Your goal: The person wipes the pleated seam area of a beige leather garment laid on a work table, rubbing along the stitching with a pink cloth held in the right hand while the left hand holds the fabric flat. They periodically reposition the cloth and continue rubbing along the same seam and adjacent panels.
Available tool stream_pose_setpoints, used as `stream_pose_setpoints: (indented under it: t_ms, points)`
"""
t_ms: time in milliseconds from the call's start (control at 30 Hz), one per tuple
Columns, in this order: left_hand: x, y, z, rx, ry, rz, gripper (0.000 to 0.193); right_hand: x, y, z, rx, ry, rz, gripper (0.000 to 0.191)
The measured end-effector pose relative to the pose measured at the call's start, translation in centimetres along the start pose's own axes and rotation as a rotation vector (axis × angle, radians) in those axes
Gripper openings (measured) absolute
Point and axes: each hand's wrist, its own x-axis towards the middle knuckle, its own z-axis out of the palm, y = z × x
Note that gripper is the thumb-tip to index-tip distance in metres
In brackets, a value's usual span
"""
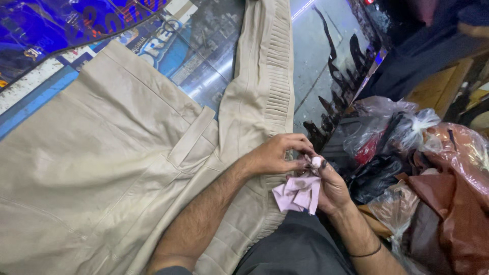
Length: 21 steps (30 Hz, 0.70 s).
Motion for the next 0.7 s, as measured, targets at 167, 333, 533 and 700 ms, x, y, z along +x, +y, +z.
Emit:
stream_pose_setpoints:
  t_ms: [167, 333, 533, 700]
  points:
    - [0.2, -0.6, 1.5, -0.014, -0.002, -0.047, 0.021, -0.9, -0.9, -2.4, -0.05, -0.115, -0.018, 0.02]
    - [-0.3, -1.8, 1.5, -0.156, -0.065, 0.012, 0.016, -1.5, -1.9, -2.2, -0.411, 0.01, -0.146, 0.024]
    - [0.1, -1.6, 2.8, -0.193, -0.01, -0.192, 0.022, -2.2, -3.0, -1.7, -0.719, -0.045, -0.249, 0.017]
    - [0.3, -0.5, 2.5, -0.338, -0.075, -0.305, 0.036, -2.4, -3.8, -3.0, -0.654, 0.077, -0.195, 0.017]
